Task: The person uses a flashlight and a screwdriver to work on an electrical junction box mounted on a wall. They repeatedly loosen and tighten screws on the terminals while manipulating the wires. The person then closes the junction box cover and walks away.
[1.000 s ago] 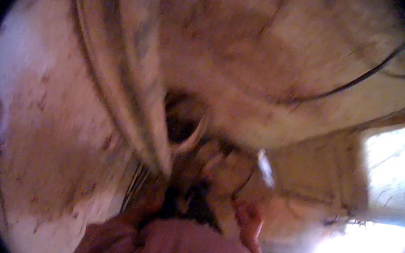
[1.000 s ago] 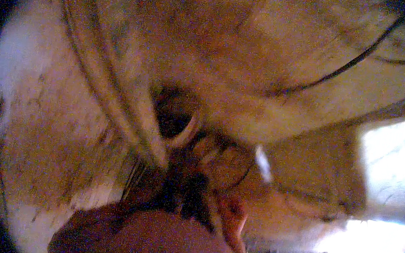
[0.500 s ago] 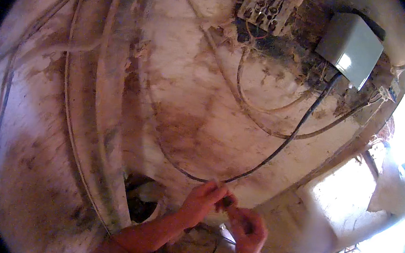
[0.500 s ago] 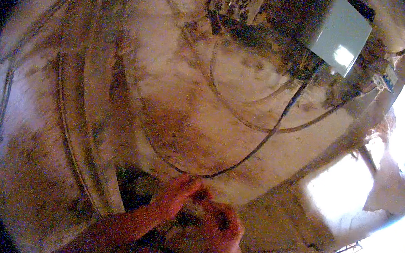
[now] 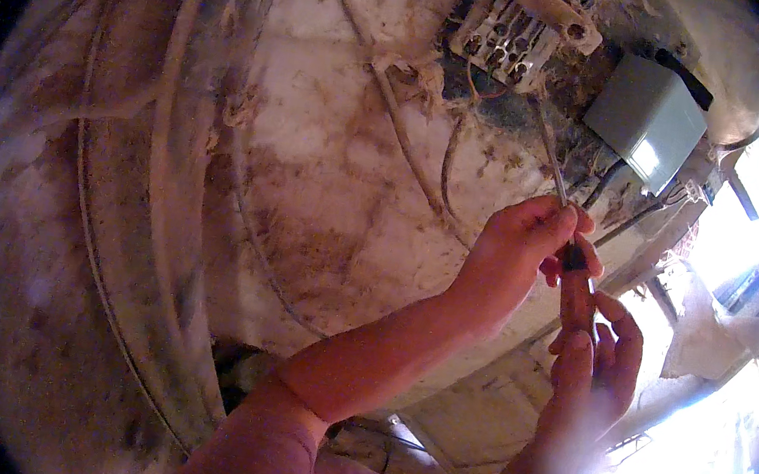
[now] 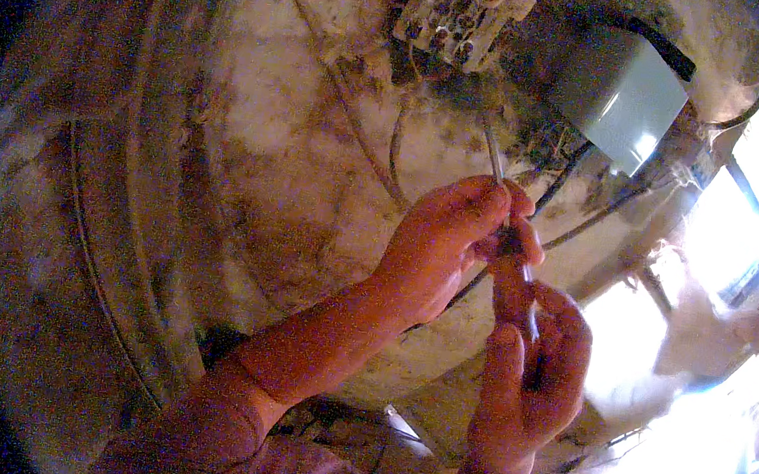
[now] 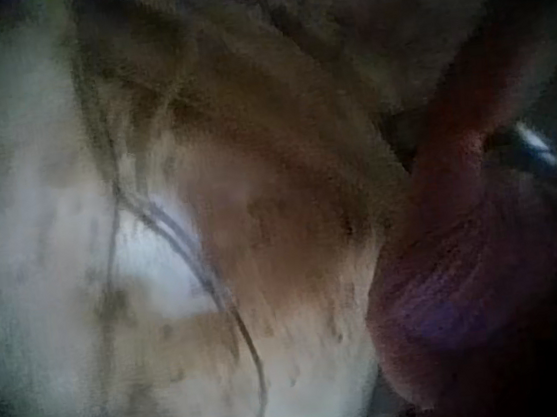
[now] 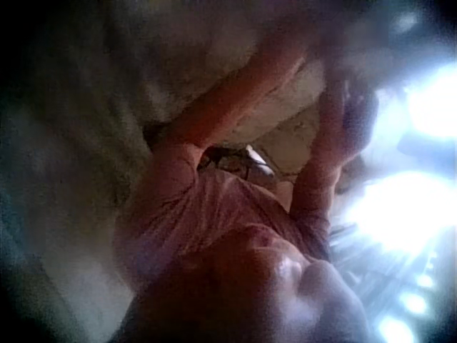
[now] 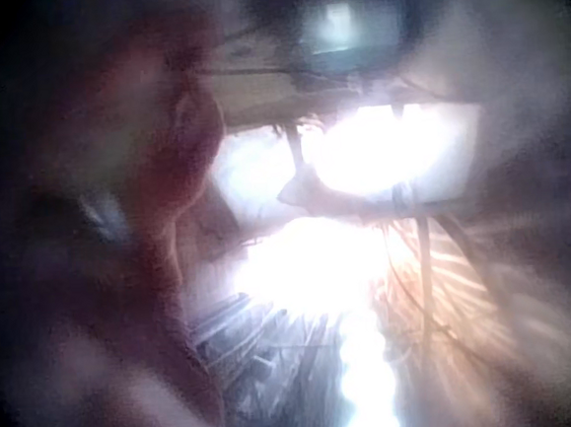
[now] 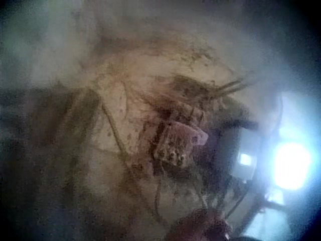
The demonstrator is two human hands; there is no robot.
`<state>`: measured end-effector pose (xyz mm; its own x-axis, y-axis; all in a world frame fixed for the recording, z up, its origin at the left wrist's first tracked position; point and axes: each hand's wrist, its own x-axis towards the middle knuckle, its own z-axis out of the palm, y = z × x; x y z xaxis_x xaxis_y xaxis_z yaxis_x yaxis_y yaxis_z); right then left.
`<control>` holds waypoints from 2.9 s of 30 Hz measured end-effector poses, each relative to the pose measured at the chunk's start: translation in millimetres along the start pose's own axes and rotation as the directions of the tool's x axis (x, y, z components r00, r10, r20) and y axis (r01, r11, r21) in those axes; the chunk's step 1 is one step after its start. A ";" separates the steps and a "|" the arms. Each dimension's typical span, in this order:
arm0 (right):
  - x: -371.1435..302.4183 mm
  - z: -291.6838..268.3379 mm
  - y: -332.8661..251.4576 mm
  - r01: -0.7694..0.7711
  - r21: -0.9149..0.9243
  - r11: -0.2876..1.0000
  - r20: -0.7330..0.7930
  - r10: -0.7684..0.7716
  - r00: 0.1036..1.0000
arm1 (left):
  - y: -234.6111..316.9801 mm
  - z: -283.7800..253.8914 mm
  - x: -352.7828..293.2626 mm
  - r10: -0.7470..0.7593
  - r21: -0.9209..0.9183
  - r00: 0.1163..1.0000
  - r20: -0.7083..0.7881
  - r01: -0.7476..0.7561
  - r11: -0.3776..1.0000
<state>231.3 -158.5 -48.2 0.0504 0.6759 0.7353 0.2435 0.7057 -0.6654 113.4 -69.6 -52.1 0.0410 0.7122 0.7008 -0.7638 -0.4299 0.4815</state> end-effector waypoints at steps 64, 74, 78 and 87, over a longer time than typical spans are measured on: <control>64.3 28.7 -108.3 0.699 -0.586 0.411 0.570 -0.404 0.716 | 60.4 53.5 11.2 -0.066 -0.299 0.987 -0.148 0.019 0.954; 55.8 30.8 -110.7 0.516 -0.708 0.481 0.390 -0.343 0.855 | 53.5 42.3 20.1 -0.050 -0.291 0.997 -0.064 0.029 0.956; 63.9 22.3 -114.1 0.735 -0.599 0.318 0.572 -0.473 0.670 | 64.9 40.3 12.6 0.004 -0.136 1.000 0.003 -0.003 0.991; 51.8 35.6 -117.9 0.528 -0.586 0.614 0.308 -0.434 0.847 | 67.5 37.1 12.8 0.059 -0.135 0.995 0.082 -0.047 0.990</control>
<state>170.7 -199.1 63.8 -0.3616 0.3318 0.8713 0.7439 0.6660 0.0551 86.2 -110.0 8.9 0.0490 0.6375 0.7689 -0.8449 -0.3841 0.3723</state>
